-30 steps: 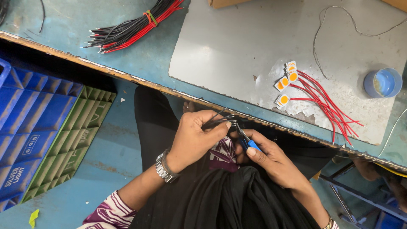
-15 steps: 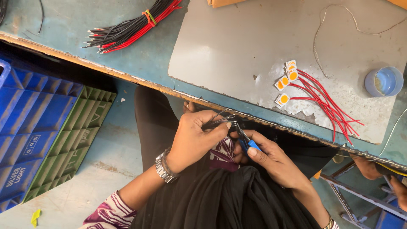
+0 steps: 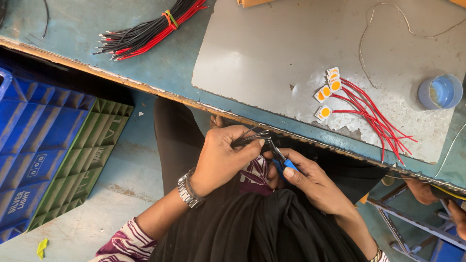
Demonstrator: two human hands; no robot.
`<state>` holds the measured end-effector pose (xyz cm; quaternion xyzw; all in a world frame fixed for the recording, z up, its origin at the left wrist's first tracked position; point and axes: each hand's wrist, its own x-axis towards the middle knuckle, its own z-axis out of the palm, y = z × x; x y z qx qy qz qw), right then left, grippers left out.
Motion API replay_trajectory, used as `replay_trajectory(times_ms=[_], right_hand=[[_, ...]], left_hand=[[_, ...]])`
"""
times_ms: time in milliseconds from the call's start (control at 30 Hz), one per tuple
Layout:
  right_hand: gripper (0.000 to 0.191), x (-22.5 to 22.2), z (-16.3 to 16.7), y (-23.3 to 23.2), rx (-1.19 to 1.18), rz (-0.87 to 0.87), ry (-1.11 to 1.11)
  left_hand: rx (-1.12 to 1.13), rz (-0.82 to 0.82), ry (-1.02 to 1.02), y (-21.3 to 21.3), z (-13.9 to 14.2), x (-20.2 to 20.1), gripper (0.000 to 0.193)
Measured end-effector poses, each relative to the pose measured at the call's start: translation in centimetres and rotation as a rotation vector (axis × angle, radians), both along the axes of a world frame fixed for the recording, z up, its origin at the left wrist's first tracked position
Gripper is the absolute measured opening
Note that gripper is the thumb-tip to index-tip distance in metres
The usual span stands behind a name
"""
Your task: The person solders red and black wires onto the terminals of LED COB chips on a workbench using a soldering iron, finishing each chip and setting it aside. They then gather the soldered chips and wires into a bundle and use pliers to trim or crimp the wire ends.
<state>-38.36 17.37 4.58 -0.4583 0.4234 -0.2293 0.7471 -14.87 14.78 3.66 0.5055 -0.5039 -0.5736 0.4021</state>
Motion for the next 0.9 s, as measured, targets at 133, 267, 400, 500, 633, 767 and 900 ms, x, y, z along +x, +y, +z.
replay_trajectory(times_ms=[133, 267, 400, 500, 633, 767, 900], right_hand=[[0.058, -0.12, 0.00, 0.15, 0.012, 0.009, 0.003], [0.057, -0.22, -0.08, 0.18, 0.003, 0.007, 0.003], [0.056, -0.26, -0.02, 0.18, -0.003, 0.007, 0.005], [0.056, -0.20, -0.06, 0.12, -0.013, 0.007, 0.006], [0.056, -0.23, -0.02, 0.13, -0.012, 0.009, 0.013], [0.056, -0.20, -0.02, 0.15, 0.003, 0.004, -0.008], [0.056, -0.17, -0.06, 0.15, 0.007, 0.001, -0.017]], left_hand=[[-0.032, -0.015, 0.024, 0.22, -0.35, -0.04, 0.015], [-0.029, -0.012, 0.025, 0.27, -0.56, 0.01, 0.015], [-0.042, -0.010, 0.014, 0.32, -0.49, -0.03, 0.015], [-0.024, -0.012, 0.026, 0.35, -0.43, -0.10, 0.016], [-0.039, -0.010, -0.004, 0.32, -0.39, -0.13, 0.016], [-0.037, -0.008, 0.001, 0.32, -0.29, -0.11, 0.015], [-0.043, -0.007, -0.026, 0.24, -0.19, -0.09, 0.015]])
